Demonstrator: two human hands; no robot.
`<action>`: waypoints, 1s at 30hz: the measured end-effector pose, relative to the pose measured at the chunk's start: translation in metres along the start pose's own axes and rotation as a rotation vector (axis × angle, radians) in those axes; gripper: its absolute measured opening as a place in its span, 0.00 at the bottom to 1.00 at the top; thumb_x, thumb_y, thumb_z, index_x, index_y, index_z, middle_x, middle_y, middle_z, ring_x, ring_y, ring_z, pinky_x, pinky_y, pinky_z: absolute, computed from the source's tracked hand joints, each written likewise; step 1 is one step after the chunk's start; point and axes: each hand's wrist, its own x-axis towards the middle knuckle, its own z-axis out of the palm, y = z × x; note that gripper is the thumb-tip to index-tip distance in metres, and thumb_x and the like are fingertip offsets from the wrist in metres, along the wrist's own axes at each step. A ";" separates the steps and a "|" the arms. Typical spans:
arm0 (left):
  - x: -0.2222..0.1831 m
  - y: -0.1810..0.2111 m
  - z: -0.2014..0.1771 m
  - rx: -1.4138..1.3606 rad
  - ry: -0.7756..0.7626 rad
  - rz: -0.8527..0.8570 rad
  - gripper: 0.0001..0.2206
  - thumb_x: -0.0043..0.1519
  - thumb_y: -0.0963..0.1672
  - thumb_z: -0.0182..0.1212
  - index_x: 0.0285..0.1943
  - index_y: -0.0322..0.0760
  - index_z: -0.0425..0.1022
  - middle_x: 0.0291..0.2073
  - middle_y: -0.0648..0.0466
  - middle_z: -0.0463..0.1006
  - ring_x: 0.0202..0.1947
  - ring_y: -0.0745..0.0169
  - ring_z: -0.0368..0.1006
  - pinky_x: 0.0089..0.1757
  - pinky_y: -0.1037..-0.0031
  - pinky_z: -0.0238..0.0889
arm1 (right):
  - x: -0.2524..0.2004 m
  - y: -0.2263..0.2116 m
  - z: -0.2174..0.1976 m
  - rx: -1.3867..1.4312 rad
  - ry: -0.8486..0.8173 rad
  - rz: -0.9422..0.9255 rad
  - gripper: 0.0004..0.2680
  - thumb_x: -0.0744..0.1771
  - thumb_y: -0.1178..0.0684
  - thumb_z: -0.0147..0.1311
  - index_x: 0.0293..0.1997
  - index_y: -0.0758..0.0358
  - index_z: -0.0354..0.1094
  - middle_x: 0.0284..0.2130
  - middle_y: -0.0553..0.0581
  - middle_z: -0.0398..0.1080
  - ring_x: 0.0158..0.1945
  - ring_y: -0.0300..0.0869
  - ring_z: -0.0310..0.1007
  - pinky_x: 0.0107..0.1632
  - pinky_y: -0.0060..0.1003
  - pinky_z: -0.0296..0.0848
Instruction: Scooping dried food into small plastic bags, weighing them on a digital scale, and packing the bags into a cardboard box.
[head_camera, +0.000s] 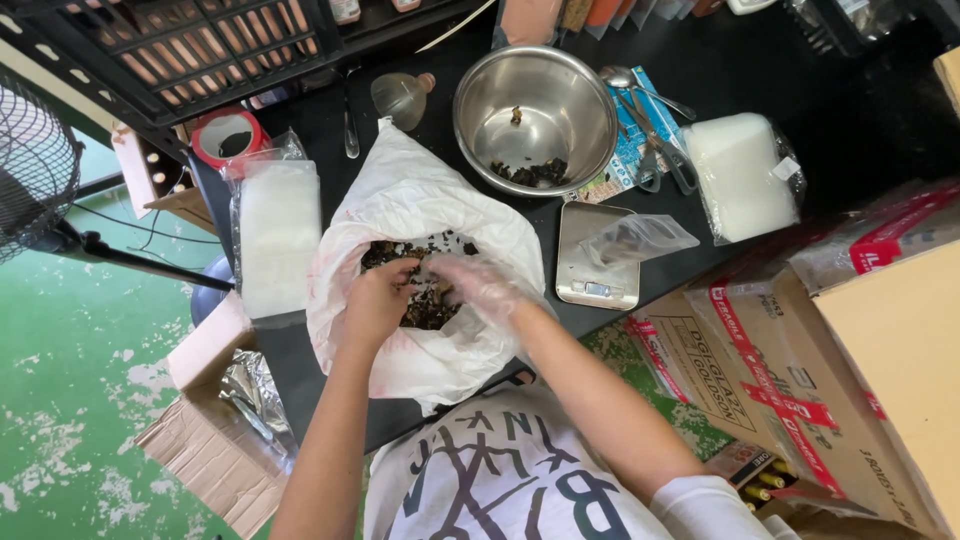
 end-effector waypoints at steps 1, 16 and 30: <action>0.002 -0.008 0.007 -0.001 0.001 -0.007 0.17 0.63 0.40 0.63 0.61 0.49 0.78 0.47 0.43 0.82 0.51 0.41 0.78 0.48 0.54 0.75 | 0.049 0.029 -0.011 -0.002 -0.004 0.005 0.23 0.65 0.39 0.60 0.65 0.57 0.66 0.68 0.60 0.59 0.72 0.52 0.57 0.68 0.49 0.65; -0.031 -0.014 0.024 0.224 -0.271 -0.150 0.13 0.62 0.45 0.60 0.53 0.42 0.84 0.47 0.43 0.84 0.48 0.40 0.80 0.46 0.56 0.75 | 0.166 0.152 -0.021 -1.669 0.223 -0.588 0.06 0.65 0.57 0.51 0.41 0.64 0.73 0.33 0.57 0.72 0.43 0.52 0.76 0.42 0.43 0.80; -0.021 -0.015 0.028 0.219 -0.129 -0.103 0.15 0.64 0.43 0.58 0.59 0.38 0.80 0.50 0.42 0.83 0.45 0.46 0.81 0.44 0.60 0.77 | 0.132 0.060 -0.052 -0.828 -0.079 -0.406 0.09 0.63 0.60 0.64 0.46 0.56 0.80 0.44 0.62 0.79 0.45 0.50 0.80 0.53 0.42 0.78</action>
